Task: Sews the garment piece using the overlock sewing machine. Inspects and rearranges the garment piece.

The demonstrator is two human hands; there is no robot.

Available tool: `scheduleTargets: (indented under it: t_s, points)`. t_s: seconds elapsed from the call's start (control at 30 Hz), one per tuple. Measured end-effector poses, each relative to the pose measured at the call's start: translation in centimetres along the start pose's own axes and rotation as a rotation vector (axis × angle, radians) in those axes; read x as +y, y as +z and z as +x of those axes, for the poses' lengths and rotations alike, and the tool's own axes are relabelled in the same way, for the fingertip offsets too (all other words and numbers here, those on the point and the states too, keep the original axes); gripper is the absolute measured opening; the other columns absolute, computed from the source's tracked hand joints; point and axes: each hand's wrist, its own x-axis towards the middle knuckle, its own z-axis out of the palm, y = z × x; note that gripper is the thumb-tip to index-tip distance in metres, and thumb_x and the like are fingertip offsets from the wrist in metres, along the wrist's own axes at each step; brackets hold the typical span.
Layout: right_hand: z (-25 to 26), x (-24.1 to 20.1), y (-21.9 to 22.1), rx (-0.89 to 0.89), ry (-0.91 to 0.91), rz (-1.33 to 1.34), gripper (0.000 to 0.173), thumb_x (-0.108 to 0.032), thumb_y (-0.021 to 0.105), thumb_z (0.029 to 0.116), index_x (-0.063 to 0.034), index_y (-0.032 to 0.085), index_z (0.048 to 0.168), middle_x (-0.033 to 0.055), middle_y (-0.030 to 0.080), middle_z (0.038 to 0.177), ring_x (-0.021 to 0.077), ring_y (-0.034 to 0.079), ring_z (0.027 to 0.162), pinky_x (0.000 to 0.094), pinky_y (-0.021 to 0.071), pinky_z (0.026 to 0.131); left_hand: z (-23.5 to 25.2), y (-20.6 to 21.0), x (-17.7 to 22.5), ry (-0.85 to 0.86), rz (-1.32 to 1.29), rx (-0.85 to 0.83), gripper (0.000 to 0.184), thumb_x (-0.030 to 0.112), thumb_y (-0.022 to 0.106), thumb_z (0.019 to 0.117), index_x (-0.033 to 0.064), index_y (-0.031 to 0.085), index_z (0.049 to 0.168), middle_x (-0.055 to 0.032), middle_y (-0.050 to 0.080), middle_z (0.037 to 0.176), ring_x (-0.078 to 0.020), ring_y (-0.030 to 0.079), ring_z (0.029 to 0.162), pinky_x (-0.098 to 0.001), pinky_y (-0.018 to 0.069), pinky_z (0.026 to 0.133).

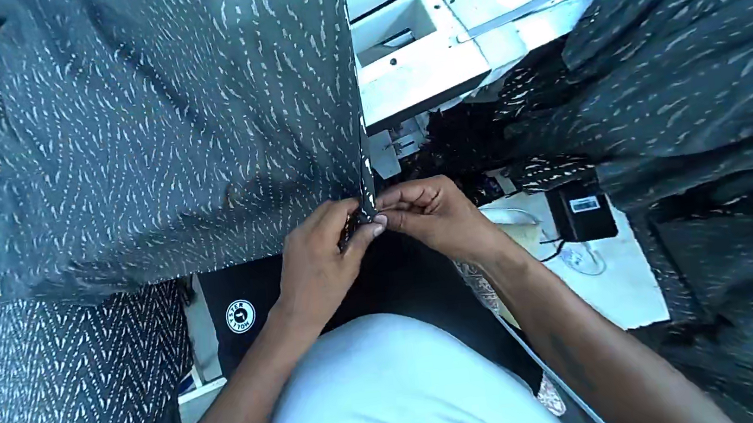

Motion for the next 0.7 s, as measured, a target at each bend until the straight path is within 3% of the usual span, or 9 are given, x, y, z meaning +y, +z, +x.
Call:
scheduleTargets:
  t_s: [0.1,0.2,0.33,0.7]
  points:
    - [-0.1,0.1,0.1,0.03,-0.036,-0.006,0.014,0.003,0.069,0.0914,0.0013,0.073,0.105,0.0039,0.075,0.088,0.0055,0.069,0.075,0.0206,0.0594,0.07,-0.2,-1.4,-0.6,-0.065,-0.203,0.047,0.012,0.012,0.071,0.0964,0.0058,0.076,0.106,-0.0012,0.074,0.098,-0.0061,0.07,0.079,-0.0232,0.062,0.068]
    - [-0.7,-0.4,0.9,0.091,-0.05,-0.06,0.016,0.004,0.066,0.0905,0.0005,0.074,0.104,0.0031,0.075,0.087,0.0053,0.068,0.073,0.0207,0.0592,0.067,-1.5,-3.4,0.8,0.054,0.03,0.108,0.014,0.015,0.068,0.0963,0.0075,0.077,0.103,-0.0007,0.073,0.098,-0.0053,0.069,0.082,-0.0231,0.0602,0.07]
    - [-1.7,-1.6,1.8,0.084,-0.085,-0.086,0.018,0.003,0.065,0.0893,-0.0004,0.075,0.104,0.0015,0.075,0.086,0.0038,0.068,0.069,0.0186,0.0586,0.064,-2.6,-2.5,3.2,0.247,0.235,0.117,0.014,0.016,0.072,0.0947,0.0073,0.079,0.103,-0.0037,0.072,0.094,-0.0088,0.069,0.083,-0.0229,0.0596,0.071]
    - [-2.8,-2.6,1.9,0.109,-0.089,-0.039,0.017,0.003,0.068,0.09,0.0003,0.076,0.104,0.0025,0.075,0.083,0.0041,0.067,0.066,0.0179,0.0578,0.061,-2.9,-2.0,4.0,0.283,0.319,0.118,0.018,0.015,0.07,0.0951,0.0049,0.078,0.109,-0.0049,0.07,0.092,-0.0096,0.067,0.079,-0.0209,0.0566,0.065]
